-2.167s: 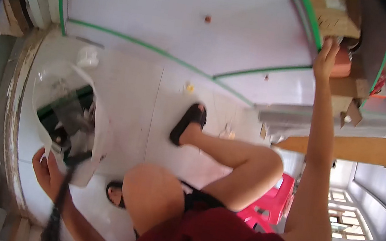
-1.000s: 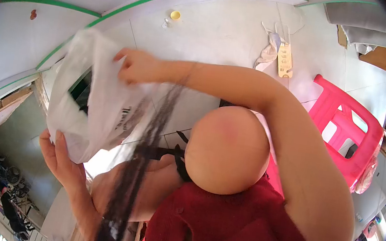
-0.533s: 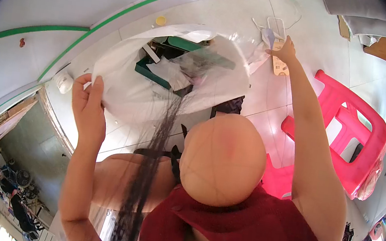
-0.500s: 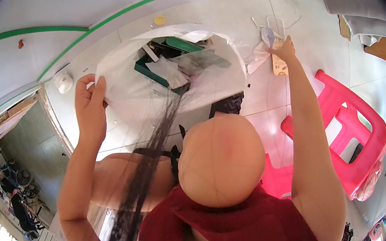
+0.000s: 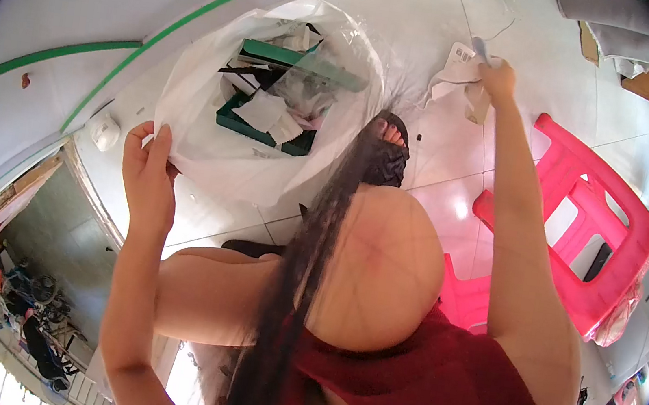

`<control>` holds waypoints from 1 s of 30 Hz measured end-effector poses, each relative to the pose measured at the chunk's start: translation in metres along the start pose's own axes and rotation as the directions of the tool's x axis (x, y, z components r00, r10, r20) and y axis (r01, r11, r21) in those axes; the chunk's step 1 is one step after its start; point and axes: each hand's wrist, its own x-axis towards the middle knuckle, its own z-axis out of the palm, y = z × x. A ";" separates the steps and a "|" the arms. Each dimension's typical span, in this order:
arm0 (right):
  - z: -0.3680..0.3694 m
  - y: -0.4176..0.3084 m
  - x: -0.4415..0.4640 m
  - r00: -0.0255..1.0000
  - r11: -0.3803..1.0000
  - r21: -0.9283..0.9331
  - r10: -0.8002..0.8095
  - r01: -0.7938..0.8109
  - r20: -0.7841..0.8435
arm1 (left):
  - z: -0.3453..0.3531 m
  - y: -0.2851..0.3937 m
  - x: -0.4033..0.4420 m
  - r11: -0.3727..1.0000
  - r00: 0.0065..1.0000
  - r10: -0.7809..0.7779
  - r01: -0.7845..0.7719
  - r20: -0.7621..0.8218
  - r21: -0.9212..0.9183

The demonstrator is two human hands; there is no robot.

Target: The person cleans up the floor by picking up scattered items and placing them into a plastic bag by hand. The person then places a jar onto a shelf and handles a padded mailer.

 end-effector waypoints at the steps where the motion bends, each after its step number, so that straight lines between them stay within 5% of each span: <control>1: -0.014 0.008 0.000 0.994 0.942 0.319 0.089 -0.104 0.061 | 0.002 0.003 -0.001 1.000 1.000 0.010 -0.010 -0.006 -0.016; 2: -0.024 0.012 -0.002 0.978 0.773 0.599 0.154 -0.208 0.141 | 0.007 0.010 -0.003 0.998 0.999 0.045 -0.045 -0.002 0.047; 3: -0.031 0.014 -0.006 0.979 0.774 0.599 0.156 -0.206 0.135 | 0.005 0.009 -0.002 0.997 0.999 0.052 -0.053 0.017 0.064; 5: -0.041 0.017 -0.012 0.868 0.448 0.749 0.153 -0.487 0.473 | 0.005 0.007 0.001 0.999 0.999 0.035 -0.034 0.041 -0.027; 7: -0.017 0.018 -0.015 0.828 0.423 0.727 0.121 -0.541 0.547 | 0.005 0.011 0.000 0.999 0.999 0.045 -0.045 0.016 0.014; 10: 0.052 0.051 0.014 0.903 0.827 0.431 0.196 -0.362 0.382 | 0.001 0.003 0.007 0.999 0.999 0.036 -0.036 0.007 0.028; 12: 0.048 0.025 0.012 0.904 0.882 0.273 0.299 -0.384 0.305 | -0.003 -0.001 0.011 0.999 0.999 0.030 -0.031 0.022 0.013; 13: 0.041 0.005 0.006 0.894 0.898 0.120 0.392 -0.423 0.217 | -0.003 -0.002 0.011 0.999 0.999 0.032 -0.032 0.018 -0.001; 16: 0.022 -0.031 -0.009 0.832 0.831 0.084 0.536 -0.550 0.143 | -0.004 0.000 0.011 1.000 0.999 0.010 -0.009 0.042 -0.018; 19: 0.039 -0.017 0.006 0.779 0.776 0.137 0.575 -0.616 0.249 | -0.003 0.005 0.007 0.995 0.999 -0.038 0.036 0.020 0.095; 22: 0.048 -0.020 0.009 0.810 0.814 0.035 0.571 -0.580 0.135 | 0.000 0.005 0.009 0.999 0.999 -0.003 0.001 0.050 0.033; 25: 0.067 0.000 0.027 0.817 0.832 0.103 0.501 -0.546 0.285 | -0.002 0.000 0.015 1.000 0.997 0.014 -0.013 0.081 -0.012; 30: 0.061 -0.015 0.024 0.822 0.844 0.072 0.492 -0.531 0.286 | -0.002 -0.001 0.018 0.998 0.995 0.021 -0.016 0.092 -0.057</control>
